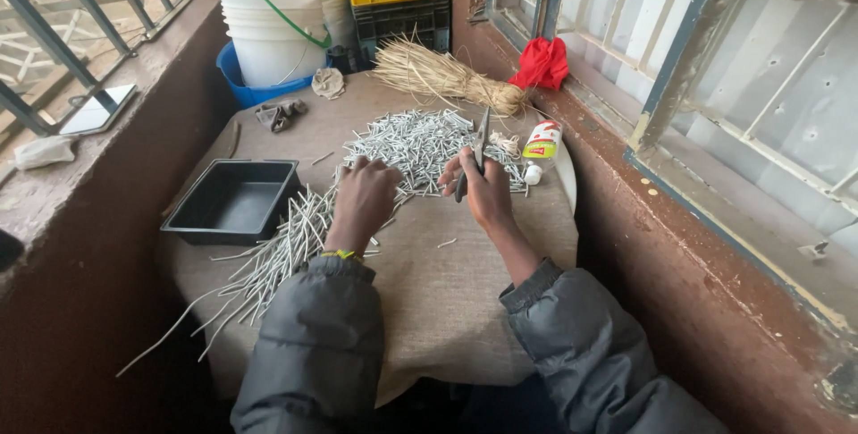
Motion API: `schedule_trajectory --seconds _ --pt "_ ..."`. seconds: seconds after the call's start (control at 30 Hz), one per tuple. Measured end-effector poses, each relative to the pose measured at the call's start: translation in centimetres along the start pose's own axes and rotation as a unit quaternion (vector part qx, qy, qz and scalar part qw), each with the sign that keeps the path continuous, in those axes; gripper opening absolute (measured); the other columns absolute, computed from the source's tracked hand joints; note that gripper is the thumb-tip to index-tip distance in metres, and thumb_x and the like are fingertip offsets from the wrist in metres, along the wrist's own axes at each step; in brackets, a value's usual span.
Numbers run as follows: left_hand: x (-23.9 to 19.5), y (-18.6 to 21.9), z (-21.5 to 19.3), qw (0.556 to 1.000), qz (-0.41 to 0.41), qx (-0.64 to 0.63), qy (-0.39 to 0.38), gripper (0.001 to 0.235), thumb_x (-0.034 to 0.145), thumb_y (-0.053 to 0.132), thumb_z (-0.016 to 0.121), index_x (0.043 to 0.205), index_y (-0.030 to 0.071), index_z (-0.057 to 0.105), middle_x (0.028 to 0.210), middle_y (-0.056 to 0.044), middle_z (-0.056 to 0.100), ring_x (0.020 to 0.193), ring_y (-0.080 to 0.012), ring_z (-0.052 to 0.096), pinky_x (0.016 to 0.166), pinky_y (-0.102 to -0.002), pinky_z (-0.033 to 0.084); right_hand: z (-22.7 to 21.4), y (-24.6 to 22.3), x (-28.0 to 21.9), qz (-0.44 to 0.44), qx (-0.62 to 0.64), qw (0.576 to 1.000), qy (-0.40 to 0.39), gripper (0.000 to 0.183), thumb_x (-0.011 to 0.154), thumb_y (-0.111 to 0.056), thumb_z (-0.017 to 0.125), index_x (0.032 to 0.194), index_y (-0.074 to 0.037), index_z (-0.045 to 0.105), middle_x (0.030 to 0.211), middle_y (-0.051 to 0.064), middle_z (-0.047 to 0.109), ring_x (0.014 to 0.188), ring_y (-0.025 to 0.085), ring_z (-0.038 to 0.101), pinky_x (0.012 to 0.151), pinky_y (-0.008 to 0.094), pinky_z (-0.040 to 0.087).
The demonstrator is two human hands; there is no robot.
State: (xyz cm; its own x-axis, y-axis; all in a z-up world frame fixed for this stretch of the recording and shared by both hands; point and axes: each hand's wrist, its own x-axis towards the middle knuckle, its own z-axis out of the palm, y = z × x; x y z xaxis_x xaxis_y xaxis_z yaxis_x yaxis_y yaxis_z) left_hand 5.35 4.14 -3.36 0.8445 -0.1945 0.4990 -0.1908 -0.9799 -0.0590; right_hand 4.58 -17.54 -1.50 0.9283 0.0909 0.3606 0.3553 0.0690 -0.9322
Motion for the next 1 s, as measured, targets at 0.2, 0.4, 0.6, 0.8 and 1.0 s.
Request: schedule_trajectory --seconds 0.2,0.4,0.6,0.8,1.0 --pt "-0.2 1.9 -1.1 0.999 0.016 -0.022 -0.024 0.006 0.090 0.026 0.075 0.093 0.025 0.080 0.098 -0.004 0.074 0.106 -0.0233 0.064 0.092 -0.044 0.051 0.0 0.1 -0.2 0.002 -0.024 1.000 -0.009 0.045 0.110 -0.029 0.042 0.099 0.003 0.072 0.084 0.019 0.077 0.068 0.022 0.077 0.065 0.032 0.061" --pt "-0.6 1.3 -0.7 0.998 0.012 -0.058 -0.013 0.012 0.096 0.018 0.067 0.105 0.017 0.075 0.098 -0.007 0.073 0.103 -0.0254 0.067 0.094 -0.048 0.051 0.2 0.1 -0.2 0.004 -0.027 1.000 -0.009 0.045 0.109 -0.031 0.044 0.099 0.002 0.071 0.084 0.019 0.077 0.070 0.022 0.077 0.066 0.032 0.061" --pt "-0.9 0.1 -3.1 0.809 -0.176 -0.544 0.134 0.009 0.102 0.017 0.060 0.110 0.014 0.064 0.091 -0.008 0.077 0.074 -0.0191 0.072 0.066 -0.027 0.056 -0.2 1.0 -0.2 0.008 -0.010 1.000 -0.008 0.045 0.110 -0.030 0.043 0.097 0.004 0.070 0.083 0.019 0.076 0.067 0.022 0.076 0.065 0.031 0.060" --pt "-2.1 -2.2 -2.2 0.888 -0.156 -0.365 0.234 0.015 0.093 0.013 0.070 0.105 0.019 0.073 0.090 -0.005 0.077 0.089 -0.0280 0.073 0.081 -0.043 0.055 0.0 1.4 0.1 0.012 -0.009 1.000 0.005 0.046 0.109 -0.030 0.043 0.098 0.005 0.070 0.083 0.020 0.076 0.067 0.023 0.077 0.066 0.033 0.062" --pt "-2.6 -3.7 0.0 0.949 -0.158 -0.153 0.227 0.026 0.089 0.009 0.063 0.107 0.027 0.071 0.097 -0.001 0.073 0.103 -0.0257 0.065 0.086 -0.040 0.050 -0.1 2.7 0.6 0.000 -0.017 1.000 -0.007 0.045 0.111 -0.028 0.041 0.101 0.004 0.071 0.086 0.020 0.076 0.070 0.023 0.077 0.068 0.034 0.062"
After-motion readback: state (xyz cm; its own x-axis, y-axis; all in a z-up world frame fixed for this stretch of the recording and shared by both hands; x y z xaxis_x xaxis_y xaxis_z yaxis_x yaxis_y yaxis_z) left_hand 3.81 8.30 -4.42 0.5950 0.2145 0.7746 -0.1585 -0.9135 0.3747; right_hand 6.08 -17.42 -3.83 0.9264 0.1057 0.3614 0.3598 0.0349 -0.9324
